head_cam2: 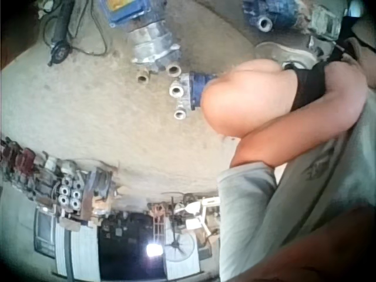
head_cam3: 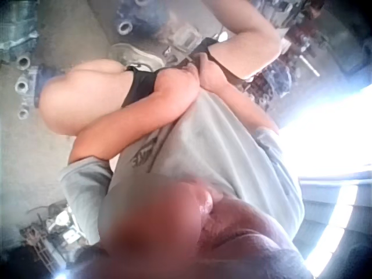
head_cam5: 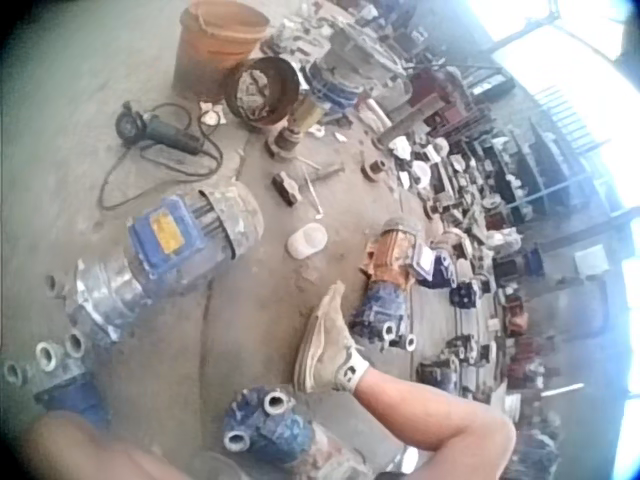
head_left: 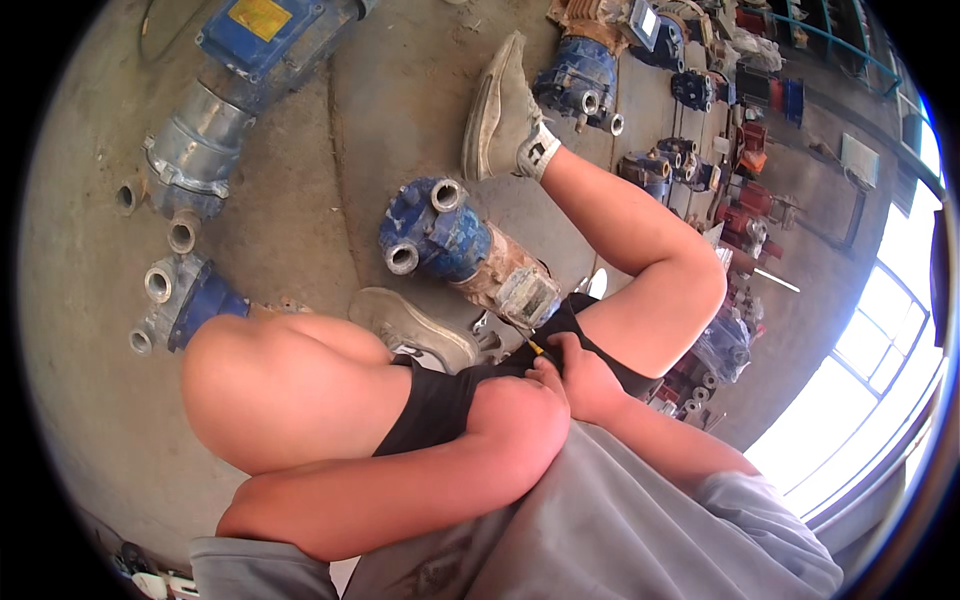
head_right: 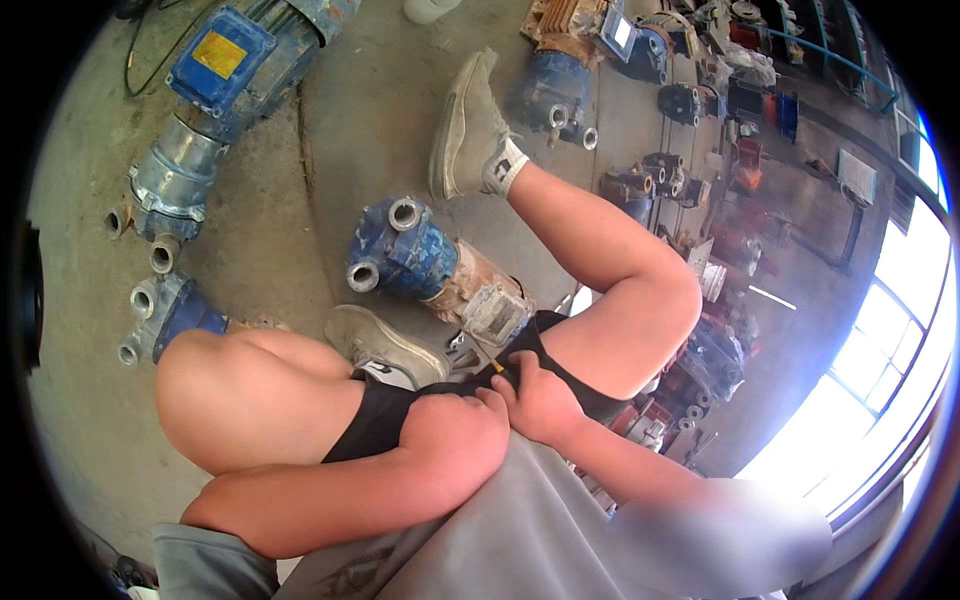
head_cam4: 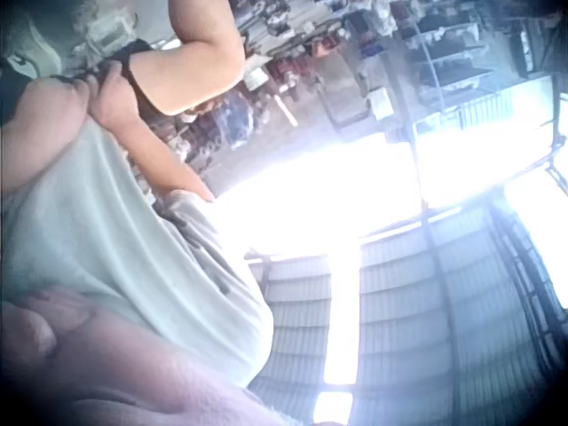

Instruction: The person is sitting on the floor in a workshop, using a screwdriver to remove screws from the terminal box of a blue electric motor. They remove several screws and set them aside, then continue to work on the motor's casing.

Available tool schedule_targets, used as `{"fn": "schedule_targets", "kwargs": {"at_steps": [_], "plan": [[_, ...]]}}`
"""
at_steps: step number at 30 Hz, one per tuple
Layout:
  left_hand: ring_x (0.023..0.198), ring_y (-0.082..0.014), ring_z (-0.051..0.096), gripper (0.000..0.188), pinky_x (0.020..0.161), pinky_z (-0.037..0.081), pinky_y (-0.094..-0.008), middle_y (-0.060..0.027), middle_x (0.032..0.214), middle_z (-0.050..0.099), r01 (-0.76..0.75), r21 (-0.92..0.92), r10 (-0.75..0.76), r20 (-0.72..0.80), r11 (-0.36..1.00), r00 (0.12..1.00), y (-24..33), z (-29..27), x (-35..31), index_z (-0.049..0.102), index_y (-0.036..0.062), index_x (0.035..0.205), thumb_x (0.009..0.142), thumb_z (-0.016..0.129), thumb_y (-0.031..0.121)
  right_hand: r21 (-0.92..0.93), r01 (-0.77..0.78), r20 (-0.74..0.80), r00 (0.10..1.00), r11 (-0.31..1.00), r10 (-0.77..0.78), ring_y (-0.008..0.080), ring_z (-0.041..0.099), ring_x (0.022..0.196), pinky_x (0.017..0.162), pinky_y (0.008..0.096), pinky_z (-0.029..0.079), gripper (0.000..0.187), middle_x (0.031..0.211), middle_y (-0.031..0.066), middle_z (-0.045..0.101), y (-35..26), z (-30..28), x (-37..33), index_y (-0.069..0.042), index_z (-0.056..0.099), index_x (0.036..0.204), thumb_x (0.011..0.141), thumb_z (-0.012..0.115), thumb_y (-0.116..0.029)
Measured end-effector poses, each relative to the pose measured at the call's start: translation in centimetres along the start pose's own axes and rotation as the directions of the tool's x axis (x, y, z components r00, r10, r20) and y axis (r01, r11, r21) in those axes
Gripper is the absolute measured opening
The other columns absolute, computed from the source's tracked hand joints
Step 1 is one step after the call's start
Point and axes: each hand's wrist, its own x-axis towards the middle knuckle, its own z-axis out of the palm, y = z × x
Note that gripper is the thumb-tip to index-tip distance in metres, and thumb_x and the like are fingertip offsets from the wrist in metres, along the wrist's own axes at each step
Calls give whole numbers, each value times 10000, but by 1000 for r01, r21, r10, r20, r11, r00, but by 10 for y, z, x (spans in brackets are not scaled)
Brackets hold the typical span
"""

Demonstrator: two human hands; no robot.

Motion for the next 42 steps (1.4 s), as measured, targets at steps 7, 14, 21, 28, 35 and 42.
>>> {"fn": "schedule_targets", "kwargs": {"at_steps": [7,14,21,28,35,42], "plan": [[590,-204,706,381,456,521,-356,-91,677,699,-27,2,27,126,1000,992,-1,-8,-7,683,-94,1062,763,672,142,-209,-100,291,943,973,159,365,742,834,686,492,582,346,928,226,736,-13,-2,3,-12,544,1161,1070,477,-339],[595,-205,707,403,447,515,-359,-111,701,706,-75,-60,80,91,995,993,-1,-8,-8,676,-107,1065,759,673,155,694,-647,717,662,-315,220,227,618,605,631,402,549,390,815,87,650,18,31,3,-50,556,1286,1122,377,-356],[589,-209,707,393,446,516,-357,-118,707,712,-150,15,147,131,989,980,-2,-18,-14,679,-101,1061,766,670,159,-202,-134,175,970,970,170,342,720,812,698,472,575,423,876,197,715,-28,-10,-7,4,525,1298,1080,464,-353],[603,-205,710,385,455,510,-348,-107,717,716,-122,-6,122,136,993,983,-4,-18,-11,680,-93,1059,764,672,154,385,-257,265,951,886,160,281,661,639,587,385,533,376,792,158,687,22,30,2,-28,582,1212,1094,438,-354],[607,-205,712,395,463,512,-347,-100,729,722,-219,101,199,174,971,964,-5,-17,-6,676,-90,1070,760,686,155,212,-26,15,1000,977,24,262,672,585,521,376,520,370,784,162,685,33,27,7,-30,612,1134,1088,453,-361],[615,-205,718,421,469,516,-343,-98,737,727,-114,32,104,230,993,968,-5,-17,-7,673,-96,1089,749,702,151,-265,-69,166,979,962,116,321,739,725,643,425,579,381,862,204,735,-7,-1,8,7,616,1035,1072,475,-345]]}}
